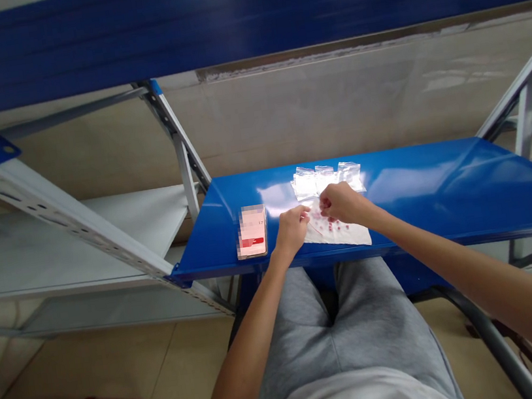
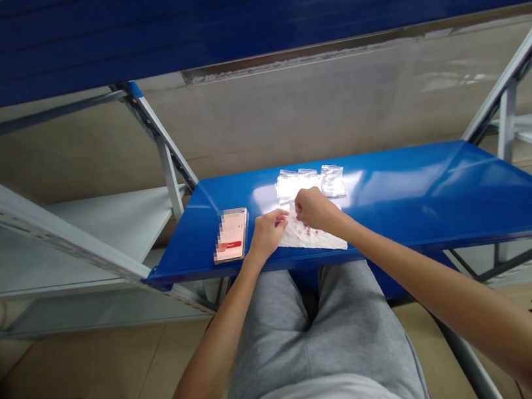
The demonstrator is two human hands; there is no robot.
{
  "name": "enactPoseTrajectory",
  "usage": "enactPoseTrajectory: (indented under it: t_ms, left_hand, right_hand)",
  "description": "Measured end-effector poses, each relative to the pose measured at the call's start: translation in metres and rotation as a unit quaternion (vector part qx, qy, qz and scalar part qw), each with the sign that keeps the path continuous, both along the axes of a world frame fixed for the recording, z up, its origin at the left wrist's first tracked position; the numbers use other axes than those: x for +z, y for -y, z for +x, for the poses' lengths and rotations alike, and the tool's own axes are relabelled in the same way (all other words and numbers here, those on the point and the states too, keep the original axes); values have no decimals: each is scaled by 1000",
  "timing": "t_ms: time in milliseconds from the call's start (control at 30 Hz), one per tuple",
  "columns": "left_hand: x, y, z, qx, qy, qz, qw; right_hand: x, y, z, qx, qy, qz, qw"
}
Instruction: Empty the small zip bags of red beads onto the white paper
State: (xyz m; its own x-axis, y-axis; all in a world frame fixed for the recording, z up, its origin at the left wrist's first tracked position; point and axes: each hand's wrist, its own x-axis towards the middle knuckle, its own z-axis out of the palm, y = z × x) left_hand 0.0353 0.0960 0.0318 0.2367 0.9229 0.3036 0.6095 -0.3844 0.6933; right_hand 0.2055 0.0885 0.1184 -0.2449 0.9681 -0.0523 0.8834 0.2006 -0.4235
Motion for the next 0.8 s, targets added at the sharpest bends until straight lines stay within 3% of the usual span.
enactPoseTrajectory:
  t_ms: [200,433,667,800]
  left_hand:
    - [-7,6,4,6,9,-1,1000]
    - [-7,20,8,-39,0,-11,999]
    - [-16,24,18,13,-23,21,999]
    - [-22,25,19,29,-27,31,999]
  right_hand:
    - [4,-1,-8,20,69,18,997]
    - [5,-10,-13,27,126,7,992]
    - [9,-9,-20,51,175,57,982]
    - [12,-9,-22,55,175,45,982]
